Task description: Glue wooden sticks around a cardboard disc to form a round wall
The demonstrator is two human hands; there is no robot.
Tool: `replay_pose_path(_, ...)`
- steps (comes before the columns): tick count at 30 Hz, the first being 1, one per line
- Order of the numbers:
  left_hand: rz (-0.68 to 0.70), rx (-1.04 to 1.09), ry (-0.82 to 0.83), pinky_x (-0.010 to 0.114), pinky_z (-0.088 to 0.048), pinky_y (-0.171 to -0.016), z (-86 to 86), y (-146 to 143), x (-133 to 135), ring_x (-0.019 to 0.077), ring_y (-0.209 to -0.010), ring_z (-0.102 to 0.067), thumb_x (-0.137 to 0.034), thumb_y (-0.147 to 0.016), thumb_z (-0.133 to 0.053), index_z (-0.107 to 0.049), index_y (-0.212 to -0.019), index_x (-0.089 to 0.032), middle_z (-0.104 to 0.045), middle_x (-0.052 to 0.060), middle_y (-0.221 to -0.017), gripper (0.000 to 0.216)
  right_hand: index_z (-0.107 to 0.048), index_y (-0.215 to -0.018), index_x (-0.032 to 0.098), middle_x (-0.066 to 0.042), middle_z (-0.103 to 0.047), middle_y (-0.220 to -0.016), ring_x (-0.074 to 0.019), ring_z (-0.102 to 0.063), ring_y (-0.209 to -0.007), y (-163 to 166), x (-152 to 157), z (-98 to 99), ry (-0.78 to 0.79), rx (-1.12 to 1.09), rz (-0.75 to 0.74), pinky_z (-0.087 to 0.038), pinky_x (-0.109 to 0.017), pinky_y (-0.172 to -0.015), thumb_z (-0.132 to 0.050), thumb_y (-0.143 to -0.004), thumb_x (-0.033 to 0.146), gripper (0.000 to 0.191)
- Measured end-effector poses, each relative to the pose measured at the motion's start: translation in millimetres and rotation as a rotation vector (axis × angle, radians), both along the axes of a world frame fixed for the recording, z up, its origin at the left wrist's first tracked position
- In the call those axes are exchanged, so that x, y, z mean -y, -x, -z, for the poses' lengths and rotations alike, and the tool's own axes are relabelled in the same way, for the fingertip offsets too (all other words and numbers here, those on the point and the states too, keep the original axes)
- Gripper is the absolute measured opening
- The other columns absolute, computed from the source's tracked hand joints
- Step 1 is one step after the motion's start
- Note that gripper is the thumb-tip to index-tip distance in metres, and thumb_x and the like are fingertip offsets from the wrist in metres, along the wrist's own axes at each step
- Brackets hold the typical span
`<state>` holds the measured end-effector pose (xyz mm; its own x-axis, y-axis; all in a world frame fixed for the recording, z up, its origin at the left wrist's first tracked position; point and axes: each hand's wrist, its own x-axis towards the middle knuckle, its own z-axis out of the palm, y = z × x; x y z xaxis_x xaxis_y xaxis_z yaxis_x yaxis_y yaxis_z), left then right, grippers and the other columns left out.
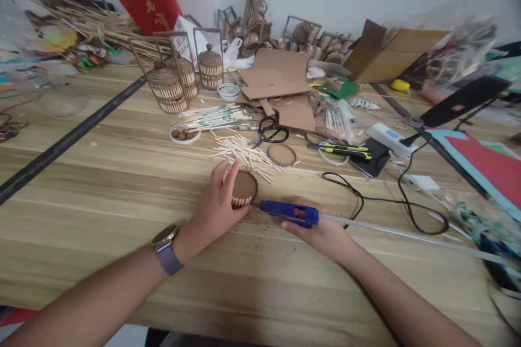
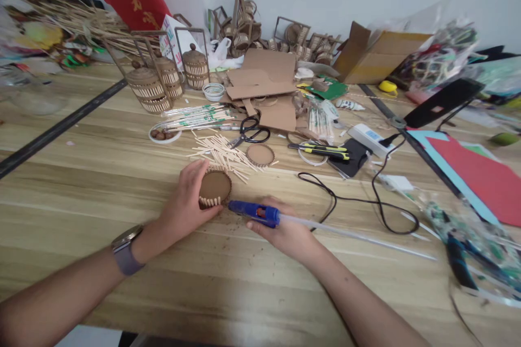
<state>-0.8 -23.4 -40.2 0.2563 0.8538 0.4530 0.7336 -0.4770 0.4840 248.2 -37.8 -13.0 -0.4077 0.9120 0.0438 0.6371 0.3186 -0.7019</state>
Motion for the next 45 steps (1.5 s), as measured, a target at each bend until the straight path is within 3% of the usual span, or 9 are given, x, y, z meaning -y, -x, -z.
replay_pose_path(7, -0.005, 0.009, -0.007, 0.061, -0.036, -0.112, 0.3, -0.2, -0.3, 0.0381, -0.140, -0.032, -0.019, -0.073, -0.076, -0.010, -0.153, -0.027, -0.033, 0.018, -0.147, 0.104, -0.060, -0.076, 0.021, -0.002, -0.063, -0.075, -0.0182, -0.062, -0.071, 1.7, -0.3, 3.9, -0.064, -0.019, -0.022, -0.049, -0.028, -0.066, -0.064, -0.085, 0.043, 0.024)
replay_pose_path(13, 0.002, 0.005, -0.007, 0.060, -0.036, -0.112, 0.5, 0.3, -0.6, 0.0383, -0.141, -0.032, -0.019, -0.073, -0.076, -0.011, -0.152, -0.027, -0.033, 0.018, -0.148, 0.104, -0.062, -0.082, 0.021, -0.003, -0.065, -0.080, -0.0191, -0.063, -0.076, 2.4, -0.4, 2.7, -0.045, -0.029, -0.028, -0.049, -0.028, -0.070, -0.064, -0.085, 0.042, 0.022)
replay_pose_path(26, -0.009, -0.009, -0.004, 0.062, -0.036, -0.111, 1.6, 0.4, -0.8, 0.0389, -0.141, -0.032, -0.021, -0.073, -0.076, -0.009, -0.152, -0.029, -0.032, 0.017, -0.148, 0.104, -0.056, -0.074, 0.021, -0.002, -0.061, -0.074, -0.0176, -0.059, -0.071, 3.4, -0.9, 0.5, -0.049, -0.026, -0.023, -0.047, -0.027, -0.066, -0.064, -0.085, 0.041, 0.024)
replay_pose_path(34, -0.012, -0.014, -0.018, 0.059, -0.037, -0.112, 0.6, 0.0, -0.6, 0.0384, -0.140, -0.033, -0.019, -0.072, -0.077, -0.013, -0.152, -0.024, -0.033, 0.020, -0.147, 0.103, -0.055, -0.071, 0.022, -0.001, -0.061, -0.071, -0.0173, -0.058, -0.069, 4.5, -1.4, 3.0, -0.079, -0.044, -0.020, -0.047, -0.027, -0.065, -0.064, -0.085, 0.043, 0.027)
replay_pose_path(45, -0.015, -0.021, -0.021, 0.060, -0.038, -0.110, 0.1, -0.1, -1.0, 0.0386, -0.139, -0.033, -0.020, -0.073, -0.076, -0.010, -0.152, -0.028, -0.032, 0.018, -0.147, 0.103, -0.054, -0.070, 0.022, 0.000, -0.057, -0.069, -0.0171, -0.057, -0.067, 3.7, -1.6, 2.9, -0.094, -0.047, -0.037, -0.045, -0.026, -0.062, -0.065, -0.086, 0.041, 0.028)
